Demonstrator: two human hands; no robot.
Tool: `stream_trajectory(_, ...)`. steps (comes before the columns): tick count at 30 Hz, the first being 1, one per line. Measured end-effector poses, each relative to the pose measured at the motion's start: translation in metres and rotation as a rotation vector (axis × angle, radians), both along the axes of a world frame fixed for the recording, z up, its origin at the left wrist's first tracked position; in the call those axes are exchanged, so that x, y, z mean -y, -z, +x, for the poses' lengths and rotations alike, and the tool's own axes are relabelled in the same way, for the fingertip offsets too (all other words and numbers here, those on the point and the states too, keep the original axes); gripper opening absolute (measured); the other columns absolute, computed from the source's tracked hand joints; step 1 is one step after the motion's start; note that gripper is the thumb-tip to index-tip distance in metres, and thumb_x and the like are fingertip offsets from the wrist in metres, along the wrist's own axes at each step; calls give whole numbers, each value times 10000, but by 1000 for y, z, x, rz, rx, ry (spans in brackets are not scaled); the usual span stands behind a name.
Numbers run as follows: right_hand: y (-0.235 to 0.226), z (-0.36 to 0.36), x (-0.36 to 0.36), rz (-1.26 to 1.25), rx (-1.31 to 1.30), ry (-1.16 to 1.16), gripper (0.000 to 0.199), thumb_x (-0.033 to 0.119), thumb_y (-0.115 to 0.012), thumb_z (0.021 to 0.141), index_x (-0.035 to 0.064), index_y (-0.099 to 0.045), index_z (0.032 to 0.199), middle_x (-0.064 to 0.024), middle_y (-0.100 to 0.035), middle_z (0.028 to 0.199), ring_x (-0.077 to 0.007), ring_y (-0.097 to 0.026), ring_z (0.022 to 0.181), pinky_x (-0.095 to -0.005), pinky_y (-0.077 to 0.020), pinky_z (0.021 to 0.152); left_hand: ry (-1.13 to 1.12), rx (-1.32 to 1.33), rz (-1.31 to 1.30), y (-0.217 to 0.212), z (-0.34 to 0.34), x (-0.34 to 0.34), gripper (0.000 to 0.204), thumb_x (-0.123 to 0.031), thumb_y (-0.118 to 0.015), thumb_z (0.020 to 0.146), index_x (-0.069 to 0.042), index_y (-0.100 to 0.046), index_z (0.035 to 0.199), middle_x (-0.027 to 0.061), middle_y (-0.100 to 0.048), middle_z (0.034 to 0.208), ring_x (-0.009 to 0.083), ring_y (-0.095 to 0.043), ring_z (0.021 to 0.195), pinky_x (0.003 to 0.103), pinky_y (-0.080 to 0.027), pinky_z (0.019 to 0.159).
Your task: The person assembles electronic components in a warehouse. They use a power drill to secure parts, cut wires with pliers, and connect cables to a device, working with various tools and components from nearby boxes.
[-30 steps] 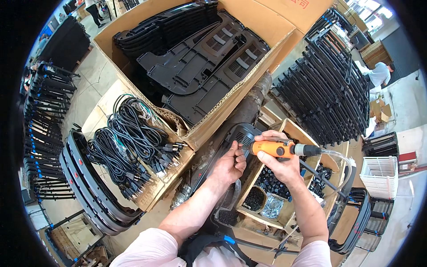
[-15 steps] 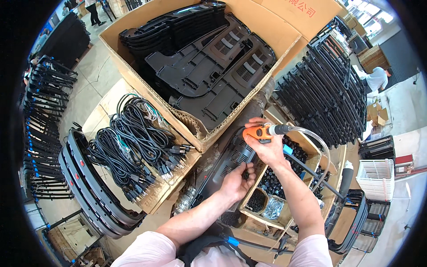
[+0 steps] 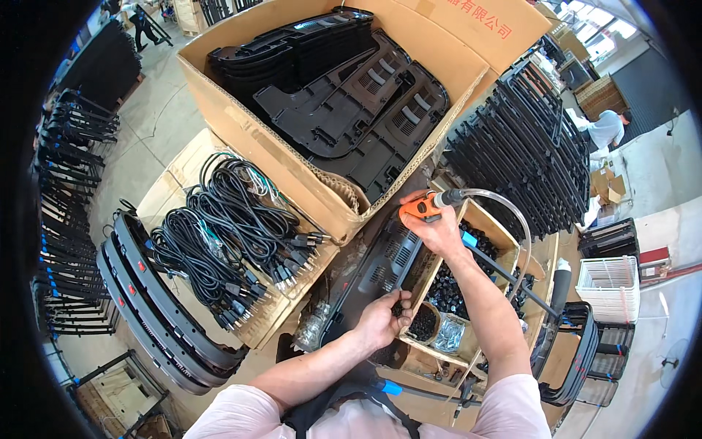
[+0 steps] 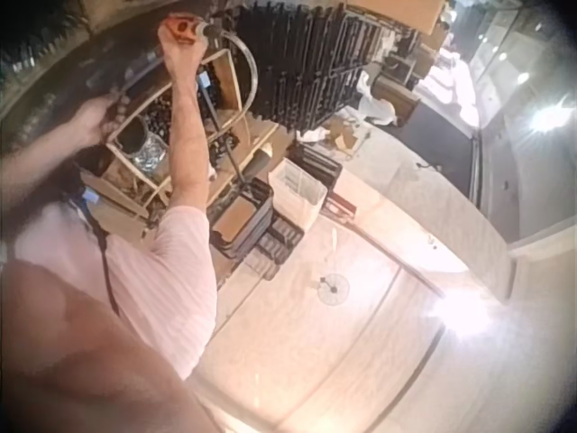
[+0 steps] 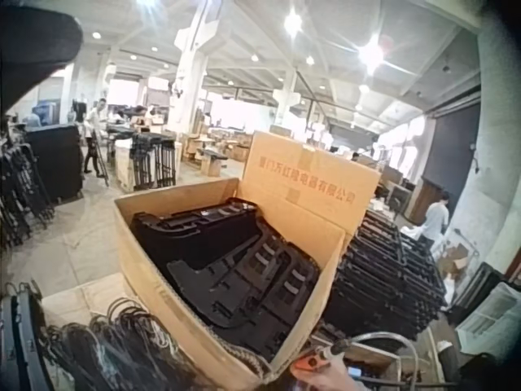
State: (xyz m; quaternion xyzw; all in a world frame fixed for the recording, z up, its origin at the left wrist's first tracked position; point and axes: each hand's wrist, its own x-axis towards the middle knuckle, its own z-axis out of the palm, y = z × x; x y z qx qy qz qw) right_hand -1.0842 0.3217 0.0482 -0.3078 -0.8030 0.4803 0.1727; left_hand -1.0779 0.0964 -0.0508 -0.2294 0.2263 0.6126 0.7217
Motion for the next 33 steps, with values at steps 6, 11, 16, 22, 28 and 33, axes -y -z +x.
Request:
stream_trajectory(6, 8, -1, 5, 53, -12, 45, 316, 122, -831, 853, 28, -726, 1136, -53, -755, 1112, -156, -687, 1024, -331, -548, 946, 53, -80, -16, -2, -1, 24, 303, -256, -422, 1180, -44, -636, 1150, 37, -603, 925, 174, -608, 769, 298, -539, 658)
stream_trajectory(11, 19, 0, 8, -95, -141, 121, 370, 79, -867, 815, 27, -703, 1142, -60, -751, 1125, -168, -702, 1044, -343, -564, 957, 86, -142, 17, -6, 1, 42, 312, -271, -418, 1182, -53, -636, 1135, 25, -610, 914, 167, -598, 766, 303, -545, 691)
stream_trajectory(16, 27, -2, 10, -80, -175, 147, 378, 70, -872, 809, 37, -700, 1144, -59, -749, 1129, -164, -700, 1042, -326, -563, 949, 106, -178, 22, 1, 9, 67, 300, -286, -428, 1181, -67, -631, 1150, 9, -606, 917, 150, -583, 777, 300, -512, 673)
stream_trajectory(22, 31, 2, 11, -22, -130, 214, 310, 148, -867, 794, 60, -738, 1061, -23, -759, 1033, -147, -701, 998, -338, -552, 934, 165, -300, -33, -23, 3, 96, 282, -304, -436, 1179, -97, -625, 1151, -8, -579, 896, 110, -508, 680, 249, -397, 558)
stream_trajectory(28, 44, -2, 14, 124, -161, 258, 376, 190, -872, 801, 71, -730, 1128, -23, -758, 1048, -148, -708, 994, -355, -553, 925, 195, -465, -61, -32, 8, 107, 252, -289, -467, 1159, -110, -644, 1156, -20, -580, 904, 88, -481, 669, 221, -344, 507)
stream_trajectory(33, -22, 63, 53, -123, -521, 196, 452, 107, -817, 905, 42, -658, 1323, -87, -758, 1202, -159, -698, 1129, -348, -566, 1018, 304, -539, 14, -19, 32, 107, 238, -220, -487, 1149, -71, -673, 1158, 8, -615, 946, 120, -577, 783, 284, -495, 645)
